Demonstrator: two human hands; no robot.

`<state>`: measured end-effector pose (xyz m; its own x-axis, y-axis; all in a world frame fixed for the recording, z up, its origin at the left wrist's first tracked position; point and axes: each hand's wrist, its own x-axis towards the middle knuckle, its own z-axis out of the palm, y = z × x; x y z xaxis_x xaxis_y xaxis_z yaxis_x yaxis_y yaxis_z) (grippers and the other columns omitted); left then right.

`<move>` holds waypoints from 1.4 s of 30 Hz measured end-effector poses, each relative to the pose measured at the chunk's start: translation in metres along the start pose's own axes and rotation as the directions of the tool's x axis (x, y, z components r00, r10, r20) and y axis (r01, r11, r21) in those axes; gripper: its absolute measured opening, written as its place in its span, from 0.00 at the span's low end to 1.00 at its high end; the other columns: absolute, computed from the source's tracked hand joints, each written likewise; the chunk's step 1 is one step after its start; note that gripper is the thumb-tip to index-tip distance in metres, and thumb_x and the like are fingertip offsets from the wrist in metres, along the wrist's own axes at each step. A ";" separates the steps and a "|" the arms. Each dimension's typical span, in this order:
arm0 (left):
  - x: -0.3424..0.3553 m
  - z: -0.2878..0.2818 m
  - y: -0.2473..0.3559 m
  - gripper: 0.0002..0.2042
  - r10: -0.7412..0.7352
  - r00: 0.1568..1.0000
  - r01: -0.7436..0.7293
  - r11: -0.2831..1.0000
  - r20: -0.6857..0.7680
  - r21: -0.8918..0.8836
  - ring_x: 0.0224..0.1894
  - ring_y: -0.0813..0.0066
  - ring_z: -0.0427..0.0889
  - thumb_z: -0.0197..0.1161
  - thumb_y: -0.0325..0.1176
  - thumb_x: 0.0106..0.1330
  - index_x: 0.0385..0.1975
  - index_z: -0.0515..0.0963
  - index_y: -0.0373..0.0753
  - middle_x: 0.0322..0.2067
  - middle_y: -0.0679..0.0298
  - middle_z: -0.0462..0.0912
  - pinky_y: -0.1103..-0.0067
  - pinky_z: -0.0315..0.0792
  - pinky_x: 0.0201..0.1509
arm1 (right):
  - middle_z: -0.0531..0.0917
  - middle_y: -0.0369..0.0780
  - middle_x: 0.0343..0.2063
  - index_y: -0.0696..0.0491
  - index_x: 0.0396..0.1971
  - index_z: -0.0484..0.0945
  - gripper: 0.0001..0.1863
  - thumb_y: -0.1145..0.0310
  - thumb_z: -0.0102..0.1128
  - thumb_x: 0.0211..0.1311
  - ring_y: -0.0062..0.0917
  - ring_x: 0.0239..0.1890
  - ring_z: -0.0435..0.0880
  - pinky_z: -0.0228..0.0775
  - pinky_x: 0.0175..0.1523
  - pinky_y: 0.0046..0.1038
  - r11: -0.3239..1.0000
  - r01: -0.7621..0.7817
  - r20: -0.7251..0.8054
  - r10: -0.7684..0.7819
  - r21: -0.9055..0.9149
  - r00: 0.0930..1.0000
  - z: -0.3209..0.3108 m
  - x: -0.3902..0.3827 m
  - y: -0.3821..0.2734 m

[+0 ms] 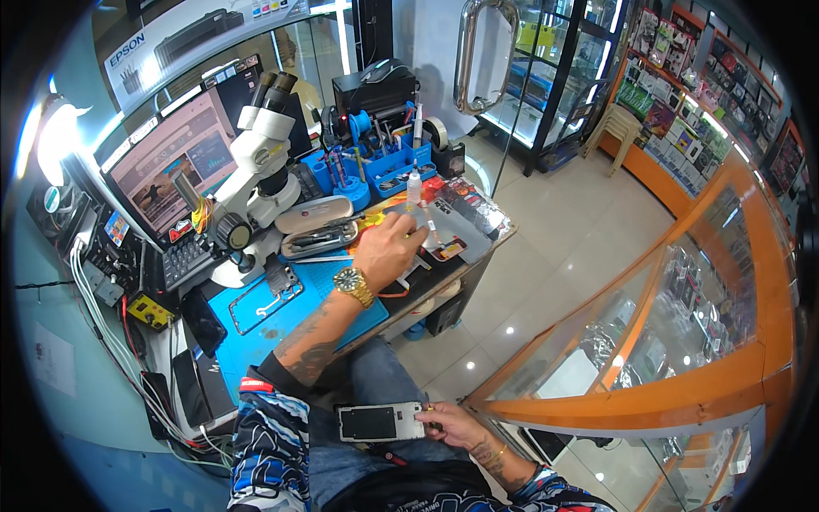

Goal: The person disassembles a mobile phone by removing the internal battery and components using a small screwdriver and then begins cleaning the inner frame edges by hand.

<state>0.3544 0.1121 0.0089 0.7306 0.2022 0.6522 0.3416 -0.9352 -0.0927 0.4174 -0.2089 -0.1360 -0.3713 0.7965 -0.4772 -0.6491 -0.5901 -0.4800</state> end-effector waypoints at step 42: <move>0.068 0.104 0.031 0.13 -0.345 0.913 0.330 0.938 0.219 0.106 0.41 0.58 0.88 0.61 0.34 0.67 0.49 0.80 0.41 0.33 0.57 0.88 0.66 0.83 0.37 | 0.74 0.29 0.23 0.52 0.35 0.78 0.06 0.69 0.66 0.71 0.13 0.21 0.68 0.52 0.24 0.18 0.998 0.046 -0.092 -0.042 0.032 0.995 -0.011 -0.002 0.000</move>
<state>0.4760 0.1273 -0.0279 0.6781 0.5709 0.4629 0.6237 -0.7801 0.0486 0.4256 -0.2120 -0.1431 -0.2806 0.8053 -0.5223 -0.6862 -0.5487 -0.4774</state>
